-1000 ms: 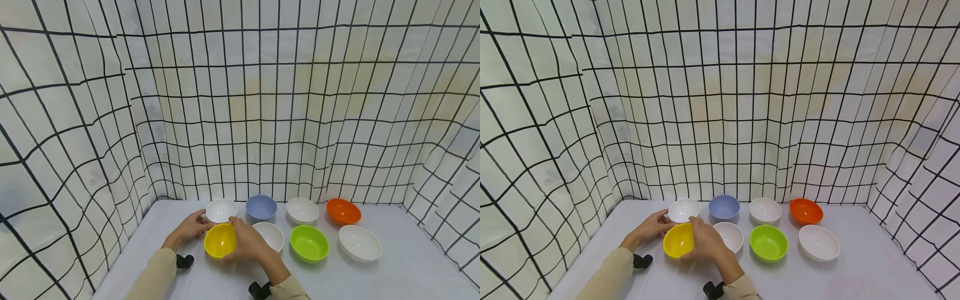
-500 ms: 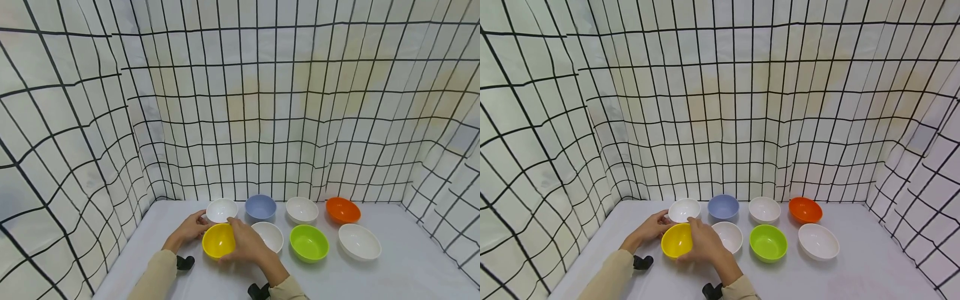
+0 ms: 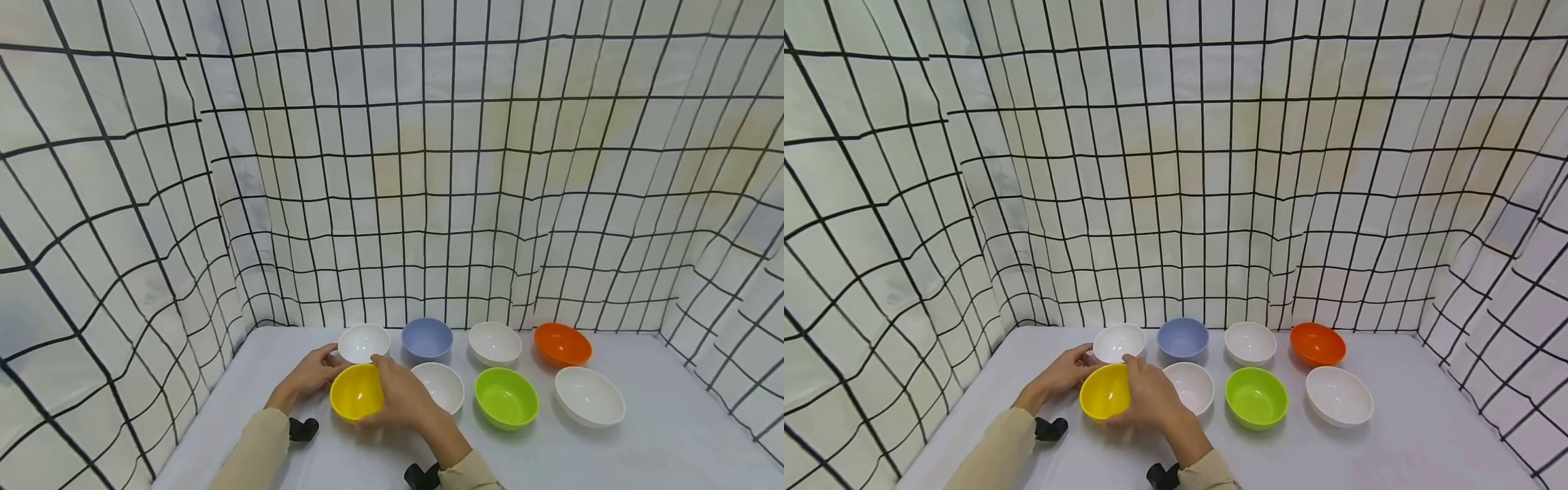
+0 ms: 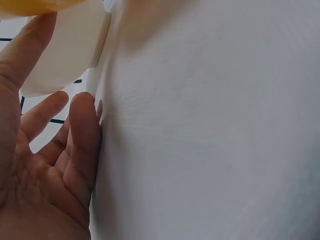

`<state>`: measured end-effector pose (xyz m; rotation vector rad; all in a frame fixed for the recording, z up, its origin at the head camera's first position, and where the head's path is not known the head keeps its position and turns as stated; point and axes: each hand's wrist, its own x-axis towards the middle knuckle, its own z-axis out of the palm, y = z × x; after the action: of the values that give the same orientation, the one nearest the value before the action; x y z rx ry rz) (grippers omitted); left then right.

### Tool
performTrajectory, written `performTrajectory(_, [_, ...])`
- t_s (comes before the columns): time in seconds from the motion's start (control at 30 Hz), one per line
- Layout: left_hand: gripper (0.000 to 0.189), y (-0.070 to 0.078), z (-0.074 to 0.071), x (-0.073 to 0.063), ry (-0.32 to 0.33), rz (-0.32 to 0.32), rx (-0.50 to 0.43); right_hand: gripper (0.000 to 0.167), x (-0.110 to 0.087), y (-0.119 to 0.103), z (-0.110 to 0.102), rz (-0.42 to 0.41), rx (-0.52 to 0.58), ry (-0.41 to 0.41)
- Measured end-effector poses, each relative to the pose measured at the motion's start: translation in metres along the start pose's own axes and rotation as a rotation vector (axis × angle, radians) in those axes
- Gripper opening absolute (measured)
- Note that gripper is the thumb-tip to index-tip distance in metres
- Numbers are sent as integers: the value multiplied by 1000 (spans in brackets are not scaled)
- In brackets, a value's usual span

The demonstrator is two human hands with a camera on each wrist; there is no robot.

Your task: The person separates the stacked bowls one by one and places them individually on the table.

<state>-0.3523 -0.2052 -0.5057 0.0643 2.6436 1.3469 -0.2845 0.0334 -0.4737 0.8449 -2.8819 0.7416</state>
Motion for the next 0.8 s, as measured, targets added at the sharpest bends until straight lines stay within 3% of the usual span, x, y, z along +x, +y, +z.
performTrajectory(0.4, [68, -1, 0, -2, 1, 7, 24, 117, -1, 4, -5, 16, 12, -36])
performTrajectory(0.6, [57, 0, 0, -4, 9, 19, 2, 110, -4, 8, -22, 69, 173, -29])
performTrajectory(0.8, [59, -2, 1, -8, 10, 11, -23, 92, -9, 17, -39, 105, 301, 40])
